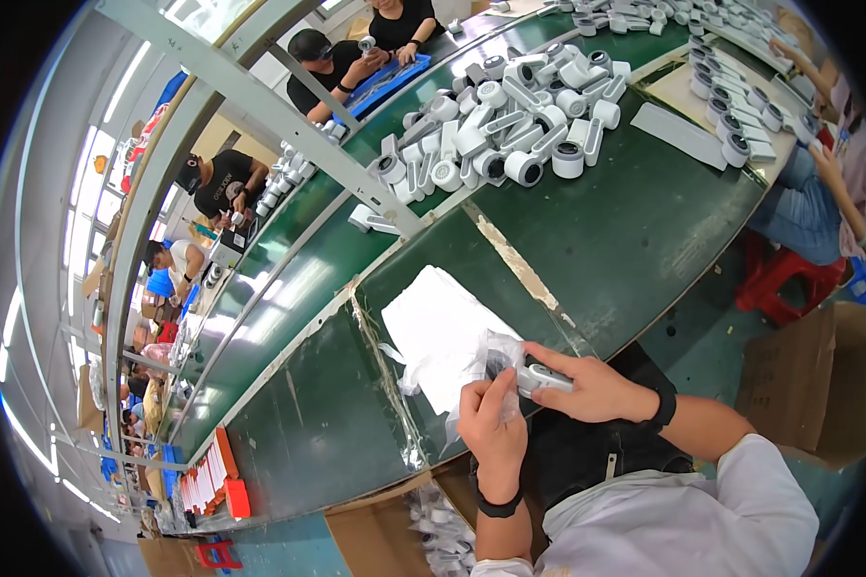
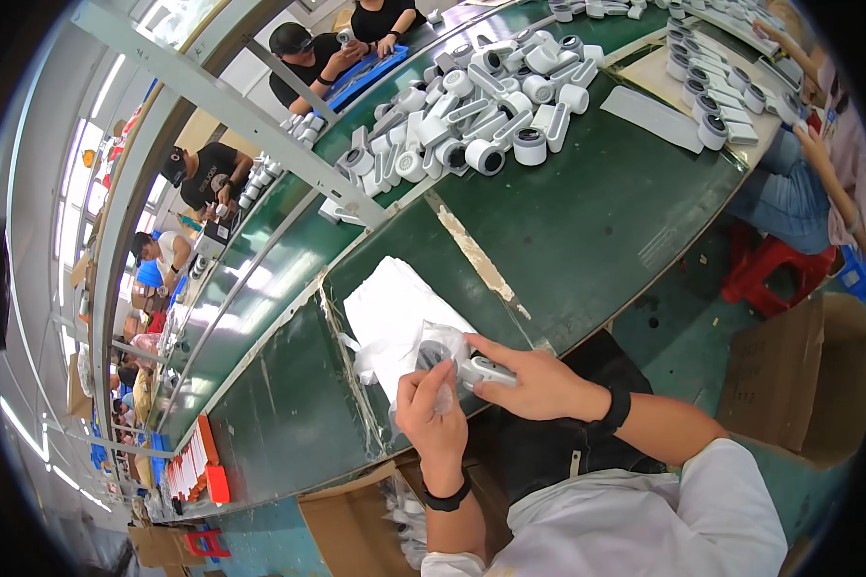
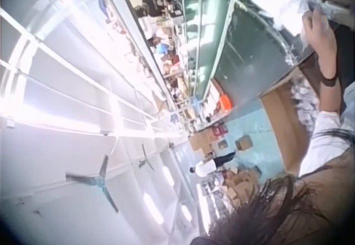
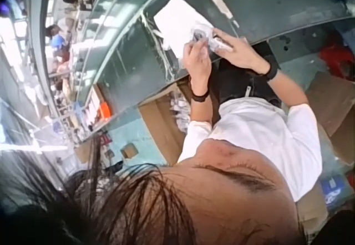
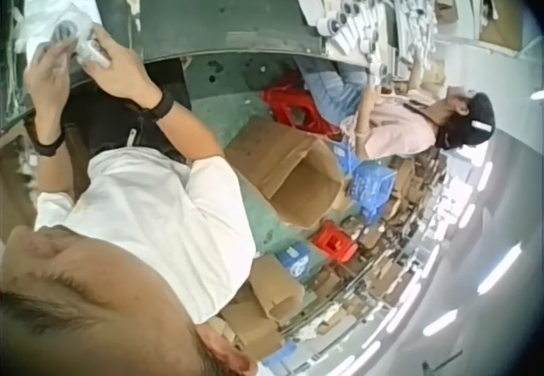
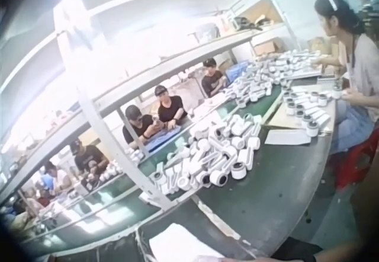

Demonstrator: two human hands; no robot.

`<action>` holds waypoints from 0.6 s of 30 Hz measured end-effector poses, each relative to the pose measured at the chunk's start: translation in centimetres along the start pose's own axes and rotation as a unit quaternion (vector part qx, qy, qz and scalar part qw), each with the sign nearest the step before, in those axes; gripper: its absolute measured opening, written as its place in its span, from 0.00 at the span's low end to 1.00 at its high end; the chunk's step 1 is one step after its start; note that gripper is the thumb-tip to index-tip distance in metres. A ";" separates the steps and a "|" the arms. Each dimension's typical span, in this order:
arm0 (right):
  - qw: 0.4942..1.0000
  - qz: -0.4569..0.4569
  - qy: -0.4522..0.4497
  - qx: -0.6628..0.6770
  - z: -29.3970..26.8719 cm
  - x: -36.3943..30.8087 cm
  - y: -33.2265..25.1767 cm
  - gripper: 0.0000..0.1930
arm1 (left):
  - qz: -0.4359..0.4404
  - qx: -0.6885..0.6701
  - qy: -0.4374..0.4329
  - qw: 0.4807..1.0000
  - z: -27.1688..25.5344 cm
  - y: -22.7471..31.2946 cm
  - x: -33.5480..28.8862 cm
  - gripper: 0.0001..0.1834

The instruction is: The person packages handheld fans by hand, picking up a fan, sliding it into a plastic bag, and placing the bagged fan into a cardboard box.

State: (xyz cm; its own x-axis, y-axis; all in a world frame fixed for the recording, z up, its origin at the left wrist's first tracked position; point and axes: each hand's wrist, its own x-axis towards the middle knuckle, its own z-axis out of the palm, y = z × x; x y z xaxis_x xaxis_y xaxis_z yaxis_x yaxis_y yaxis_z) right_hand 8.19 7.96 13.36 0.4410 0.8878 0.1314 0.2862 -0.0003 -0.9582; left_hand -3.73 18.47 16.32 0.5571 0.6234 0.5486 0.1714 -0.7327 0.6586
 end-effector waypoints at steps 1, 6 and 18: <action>0.998 -0.048 0.035 -0.002 0.3 0.2 -0.1 0.35 | 0.020 0.015 0.012 1.000 0.0 -0.1 0.0 0.15; 0.991 0.123 -0.047 -0.023 -0.7 0.7 -3.1 0.39 | 0.063 0.043 -0.007 0.997 -0.8 -0.3 0.0 0.15; 0.963 0.069 0.098 0.241 1.1 0.6 -0.7 0.29 | -0.123 -0.269 -0.164 0.941 -1.3 1.6 -4.1 0.14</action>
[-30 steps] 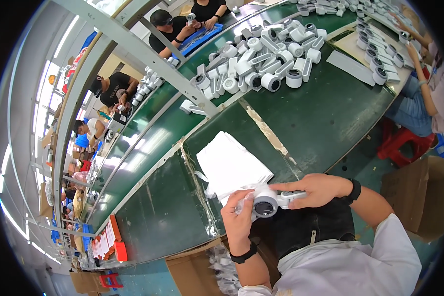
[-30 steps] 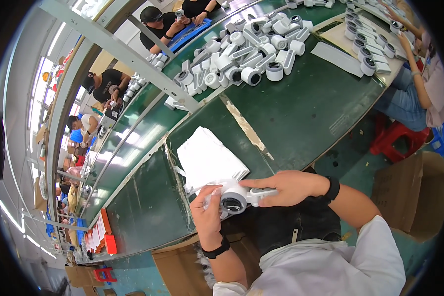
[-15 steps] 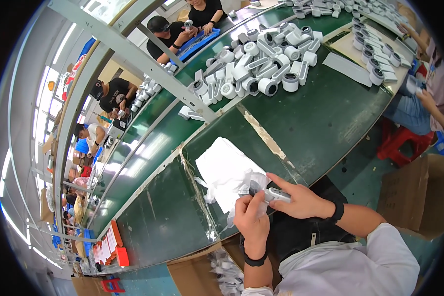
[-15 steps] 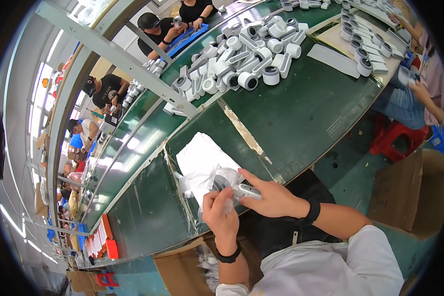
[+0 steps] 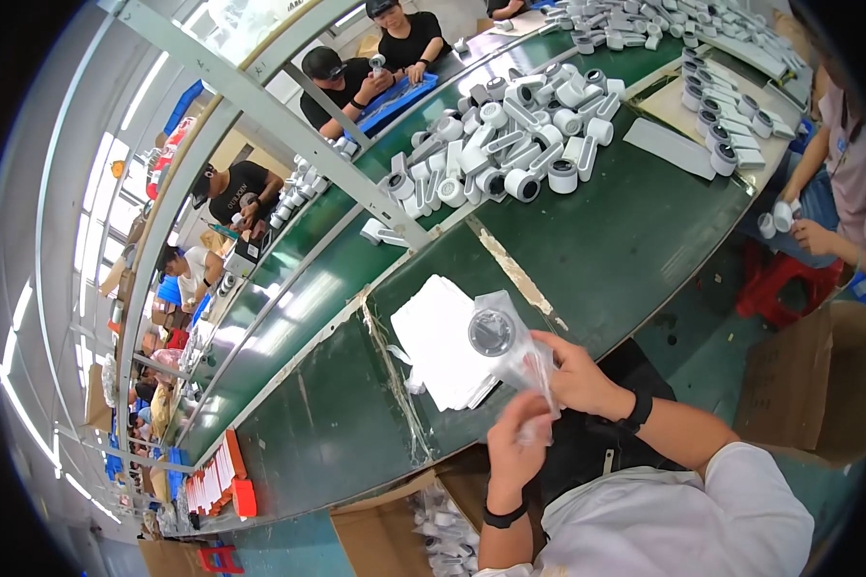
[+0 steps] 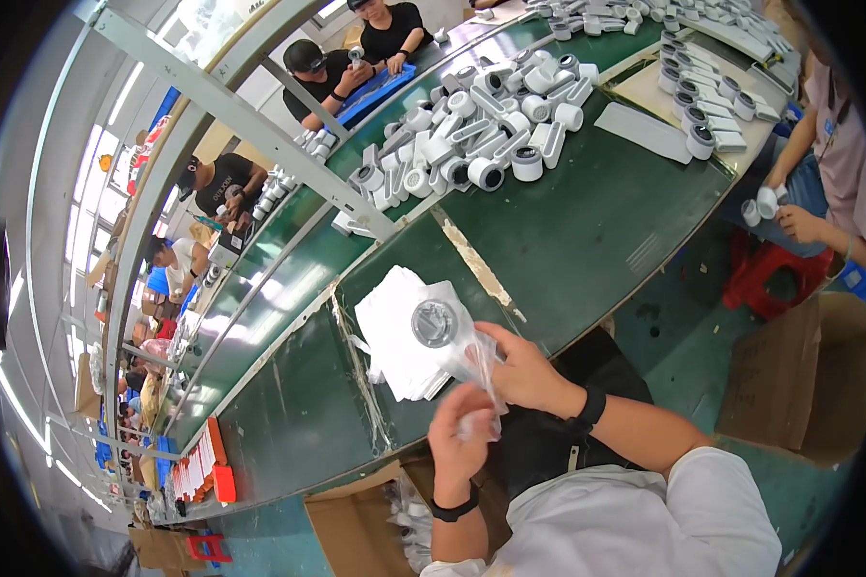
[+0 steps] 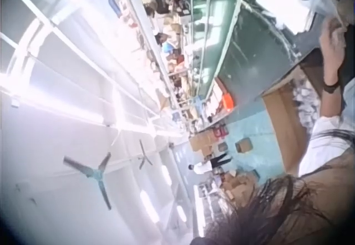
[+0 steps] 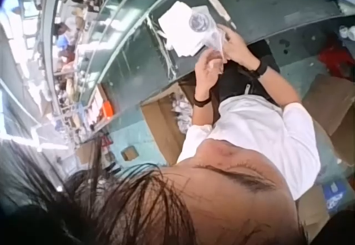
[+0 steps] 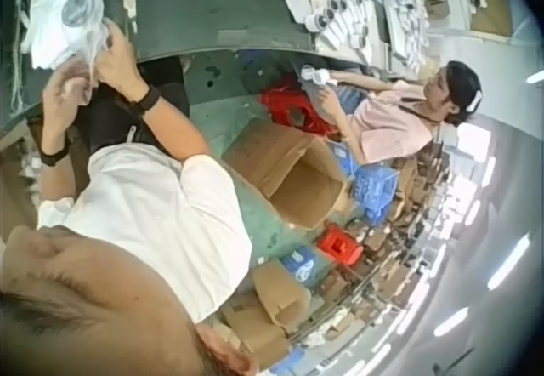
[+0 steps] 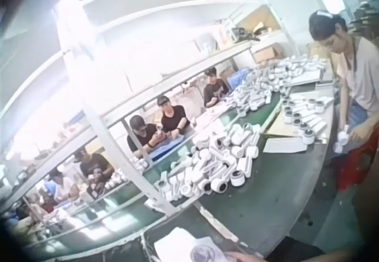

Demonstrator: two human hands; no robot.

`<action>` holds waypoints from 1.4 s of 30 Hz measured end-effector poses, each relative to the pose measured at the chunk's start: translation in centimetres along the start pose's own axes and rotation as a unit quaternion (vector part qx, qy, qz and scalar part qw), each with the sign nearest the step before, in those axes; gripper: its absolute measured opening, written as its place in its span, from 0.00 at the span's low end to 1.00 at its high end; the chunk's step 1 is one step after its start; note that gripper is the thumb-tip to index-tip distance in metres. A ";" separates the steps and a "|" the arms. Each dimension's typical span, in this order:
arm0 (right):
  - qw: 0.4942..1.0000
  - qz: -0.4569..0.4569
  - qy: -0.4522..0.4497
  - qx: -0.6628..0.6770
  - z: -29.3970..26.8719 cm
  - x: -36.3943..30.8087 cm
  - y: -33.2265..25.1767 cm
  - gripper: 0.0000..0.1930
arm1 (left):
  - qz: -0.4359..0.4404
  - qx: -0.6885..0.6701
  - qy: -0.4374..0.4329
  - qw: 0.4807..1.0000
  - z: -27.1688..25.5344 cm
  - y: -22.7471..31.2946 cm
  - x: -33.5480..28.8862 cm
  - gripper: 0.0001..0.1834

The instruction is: The person packages handheld fans by hand, picking up a fan, sliding it into a plastic bag, and placing the bagged fan into a cardboard box.

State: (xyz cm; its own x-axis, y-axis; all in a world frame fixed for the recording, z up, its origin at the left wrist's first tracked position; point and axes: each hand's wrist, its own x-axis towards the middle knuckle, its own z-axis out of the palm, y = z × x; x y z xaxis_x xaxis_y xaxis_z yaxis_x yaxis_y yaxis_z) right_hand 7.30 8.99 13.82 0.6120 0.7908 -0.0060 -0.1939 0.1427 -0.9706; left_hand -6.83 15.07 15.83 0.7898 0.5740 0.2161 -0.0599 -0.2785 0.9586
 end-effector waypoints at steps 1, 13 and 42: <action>1.000 -0.007 -0.004 0.027 0.1 -0.2 0.3 0.27 | -0.031 -0.099 0.062 0.993 0.1 -0.3 -0.1 0.16; 0.982 -0.109 0.049 -0.149 1.7 -1.0 -0.5 0.19 | -0.234 -0.331 0.019 0.914 -2.8 -2.5 1.5 0.17; 0.993 -0.099 -0.035 -0.052 0.4 2.9 -0.5 0.14 | -0.139 -0.419 0.127 0.888 -2.3 -1.9 1.3 0.28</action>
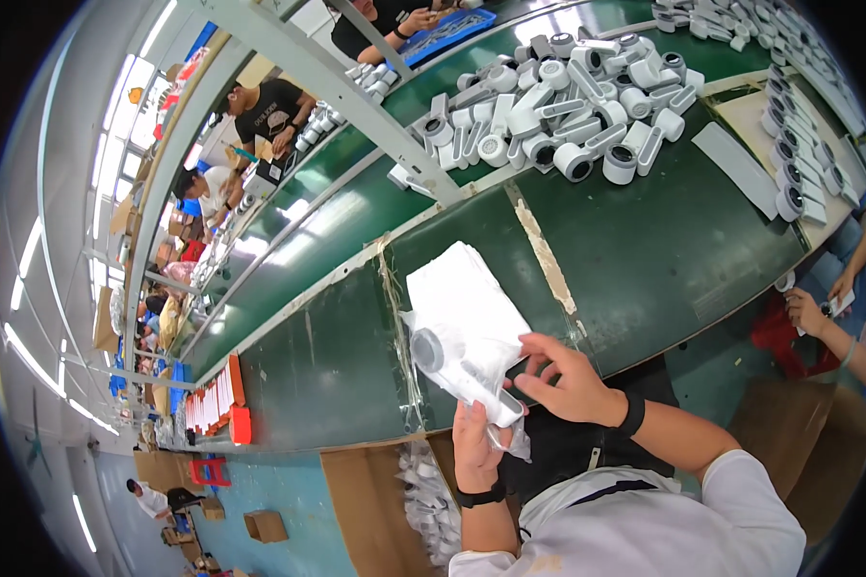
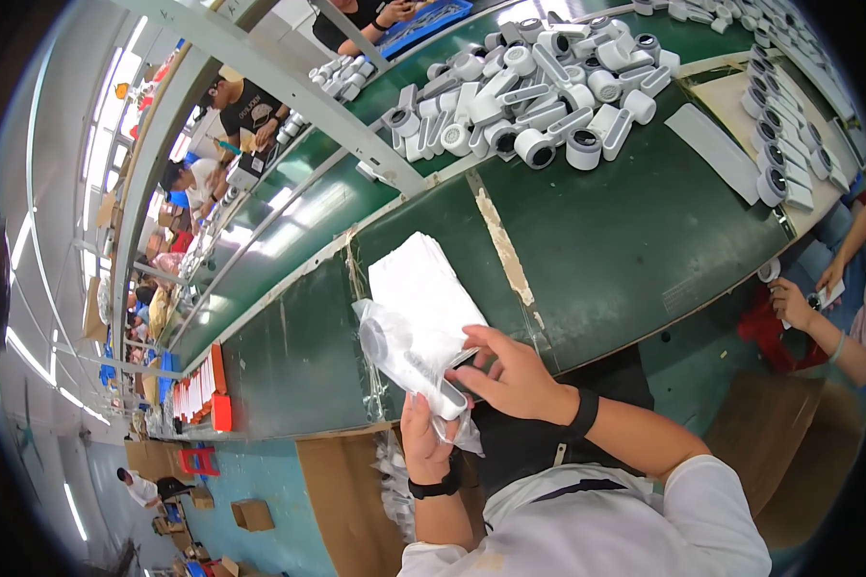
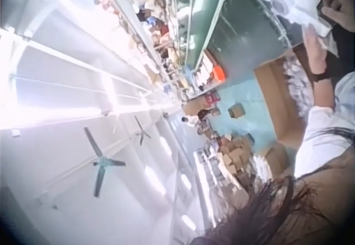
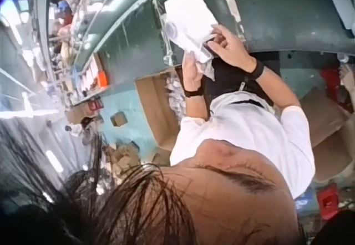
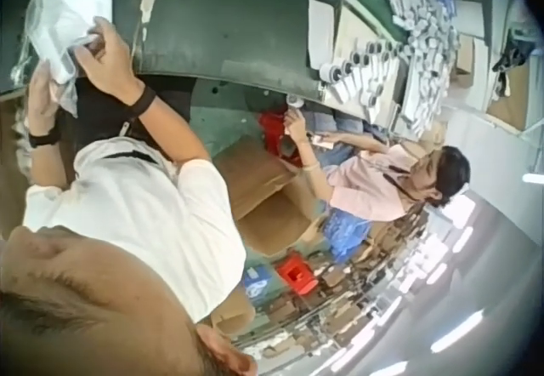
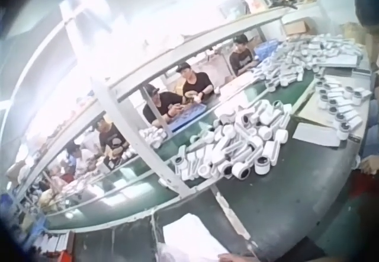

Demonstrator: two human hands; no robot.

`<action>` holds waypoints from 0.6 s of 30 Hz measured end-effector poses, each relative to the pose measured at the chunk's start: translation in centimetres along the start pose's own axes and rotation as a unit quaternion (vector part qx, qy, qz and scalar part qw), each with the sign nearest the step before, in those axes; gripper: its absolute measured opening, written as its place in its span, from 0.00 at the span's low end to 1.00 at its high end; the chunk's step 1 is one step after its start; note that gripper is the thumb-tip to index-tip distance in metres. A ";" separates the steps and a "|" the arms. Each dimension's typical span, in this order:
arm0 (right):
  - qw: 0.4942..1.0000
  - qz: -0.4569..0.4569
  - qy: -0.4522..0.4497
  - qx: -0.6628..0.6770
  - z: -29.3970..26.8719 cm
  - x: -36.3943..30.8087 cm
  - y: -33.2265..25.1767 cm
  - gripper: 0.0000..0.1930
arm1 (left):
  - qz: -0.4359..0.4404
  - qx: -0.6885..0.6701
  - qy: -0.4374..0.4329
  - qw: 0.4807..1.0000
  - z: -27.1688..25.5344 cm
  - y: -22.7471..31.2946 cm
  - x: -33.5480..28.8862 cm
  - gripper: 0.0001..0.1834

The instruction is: The person packages handheld fans by hand, picking up a fan, sliding it into a plastic bag, and placing the bagged fan into a cardboard box.

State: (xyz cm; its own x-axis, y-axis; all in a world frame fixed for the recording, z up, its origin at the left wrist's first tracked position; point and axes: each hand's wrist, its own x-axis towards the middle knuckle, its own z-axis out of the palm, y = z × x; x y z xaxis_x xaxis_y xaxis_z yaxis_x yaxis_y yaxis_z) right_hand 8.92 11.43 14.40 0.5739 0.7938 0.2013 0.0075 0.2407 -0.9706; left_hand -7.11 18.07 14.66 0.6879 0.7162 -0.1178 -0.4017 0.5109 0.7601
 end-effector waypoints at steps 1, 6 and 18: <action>0.997 0.031 -0.018 0.064 0.3 0.3 -0.8 0.17 | -0.004 0.003 0.014 1.000 1.2 0.0 0.1 0.29; 0.960 0.195 -0.170 0.112 0.8 2.2 0.6 0.18 | -0.037 -0.024 0.008 0.999 -0.2 -1.0 -0.5 0.28; 0.997 0.057 -0.055 -0.021 6.8 0.9 1.6 0.09 | 0.083 -0.048 0.167 0.981 -3.8 2.8 -0.8 0.29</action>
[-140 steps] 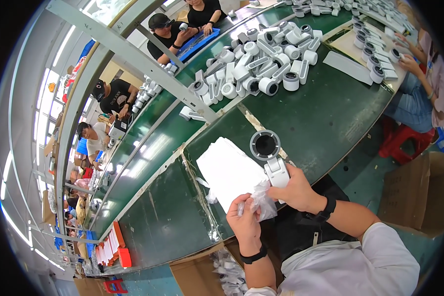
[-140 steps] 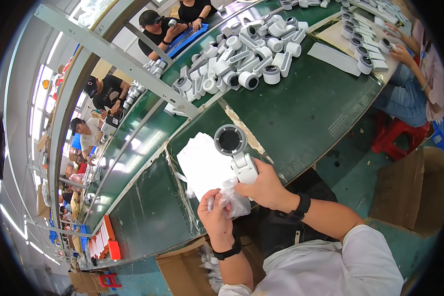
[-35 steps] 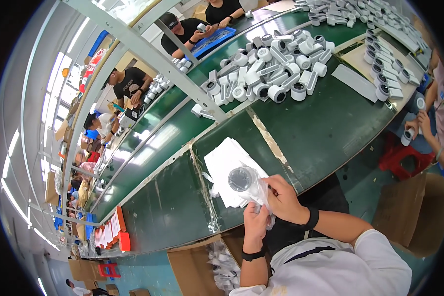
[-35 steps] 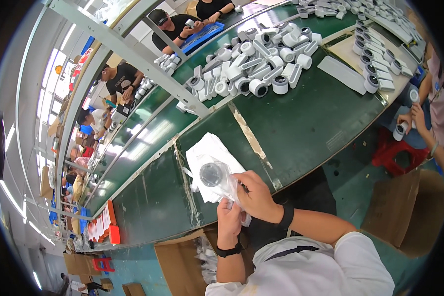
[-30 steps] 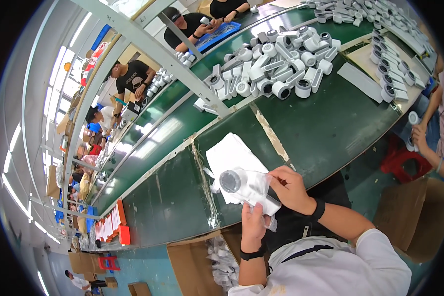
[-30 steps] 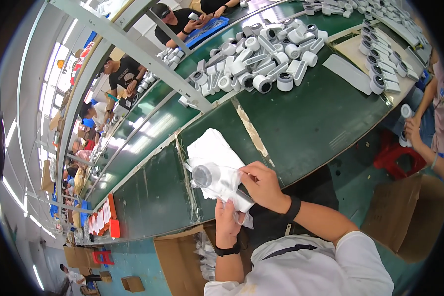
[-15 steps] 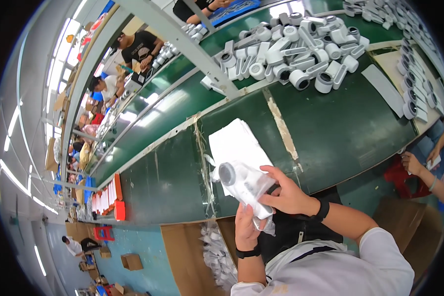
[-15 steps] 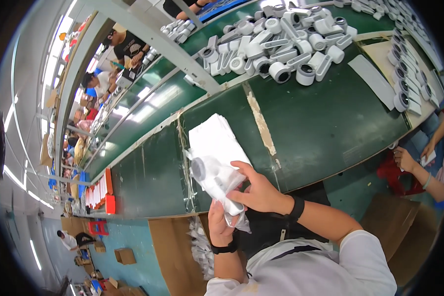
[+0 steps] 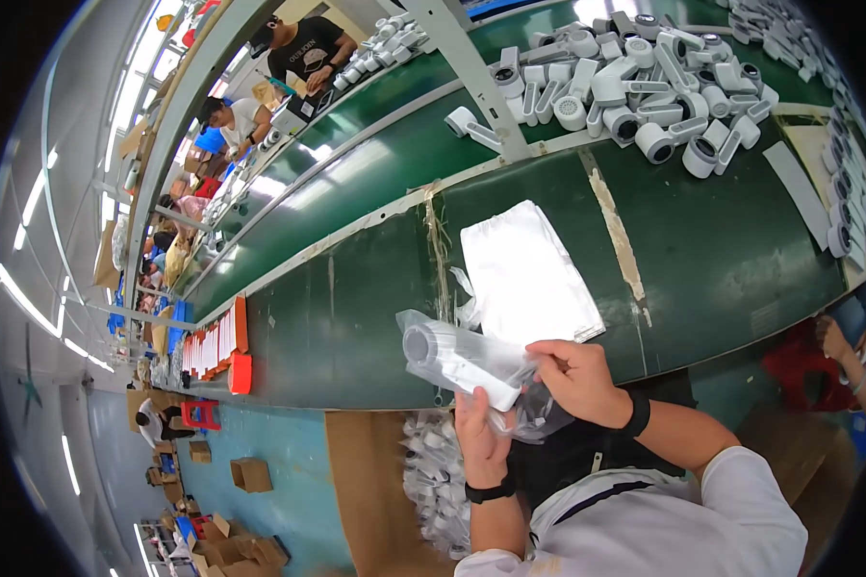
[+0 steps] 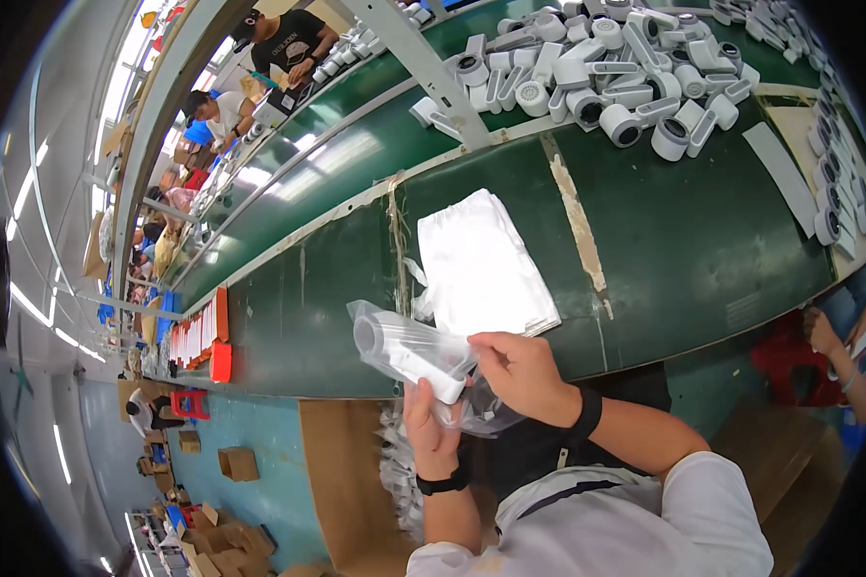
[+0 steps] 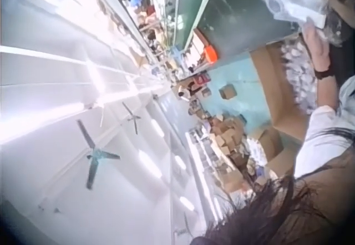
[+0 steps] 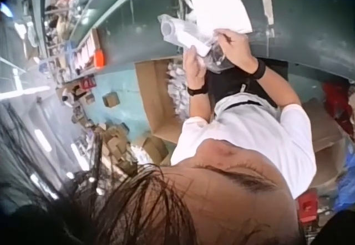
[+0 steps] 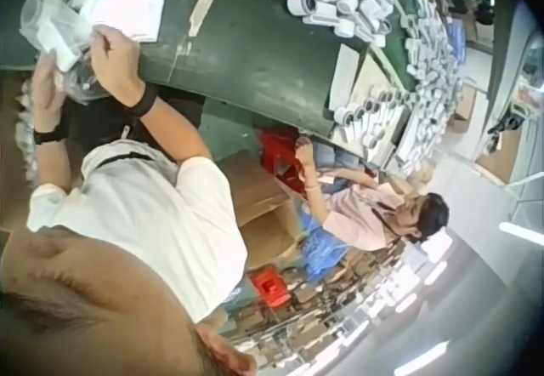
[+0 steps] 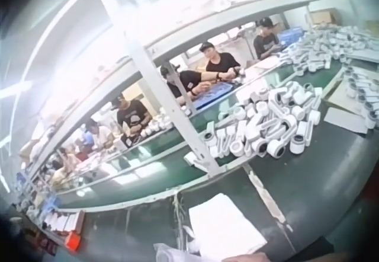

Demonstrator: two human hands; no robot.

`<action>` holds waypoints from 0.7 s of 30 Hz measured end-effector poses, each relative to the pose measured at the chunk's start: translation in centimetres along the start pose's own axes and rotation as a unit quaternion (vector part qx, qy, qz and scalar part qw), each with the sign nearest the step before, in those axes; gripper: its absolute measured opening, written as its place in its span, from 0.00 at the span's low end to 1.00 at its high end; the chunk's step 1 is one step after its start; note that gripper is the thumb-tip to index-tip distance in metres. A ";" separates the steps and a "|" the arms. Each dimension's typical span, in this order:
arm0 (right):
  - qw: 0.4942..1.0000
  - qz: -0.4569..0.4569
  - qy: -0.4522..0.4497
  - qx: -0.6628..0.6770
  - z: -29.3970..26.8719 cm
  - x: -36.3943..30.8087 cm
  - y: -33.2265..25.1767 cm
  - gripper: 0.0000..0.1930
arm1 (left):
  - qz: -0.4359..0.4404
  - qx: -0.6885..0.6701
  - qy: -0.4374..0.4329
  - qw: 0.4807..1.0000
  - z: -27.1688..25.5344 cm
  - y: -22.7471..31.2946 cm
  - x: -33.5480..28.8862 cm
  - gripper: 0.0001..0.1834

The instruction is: The person packages handheld fans by hand, picking up a fan, sliding it into a plastic bag, and placing the bagged fan into a cardboard box.

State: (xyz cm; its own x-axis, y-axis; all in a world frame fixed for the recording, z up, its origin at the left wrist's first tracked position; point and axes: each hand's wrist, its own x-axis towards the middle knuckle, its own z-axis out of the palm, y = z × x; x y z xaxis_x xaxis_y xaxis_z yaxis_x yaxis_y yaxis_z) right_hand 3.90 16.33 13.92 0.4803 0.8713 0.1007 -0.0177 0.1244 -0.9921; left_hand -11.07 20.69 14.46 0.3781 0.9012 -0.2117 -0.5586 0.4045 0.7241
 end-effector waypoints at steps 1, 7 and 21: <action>1.000 0.000 0.005 -0.001 0.3 -0.1 0.1 0.09 | 0.006 0.027 0.019 0.999 -0.6 0.6 0.2 0.28; 0.998 -0.056 -0.007 -0.001 0.5 -0.6 0.2 0.09 | 0.081 0.183 0.163 0.966 -3.4 4.1 2.4 0.23; 0.995 -0.015 0.032 -0.097 -6.6 -2.5 4.1 0.07 | 0.266 0.682 0.311 0.606 -9.9 6.9 8.4 0.30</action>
State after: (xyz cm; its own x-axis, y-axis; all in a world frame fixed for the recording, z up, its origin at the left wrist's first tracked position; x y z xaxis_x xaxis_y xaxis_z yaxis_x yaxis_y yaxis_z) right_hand 8.43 11.57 9.08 0.5330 0.8359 0.1315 0.1639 0.0505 -0.9852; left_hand -19.04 32.59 11.17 -0.1755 0.9041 0.3897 0.8110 -0.0917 0.5779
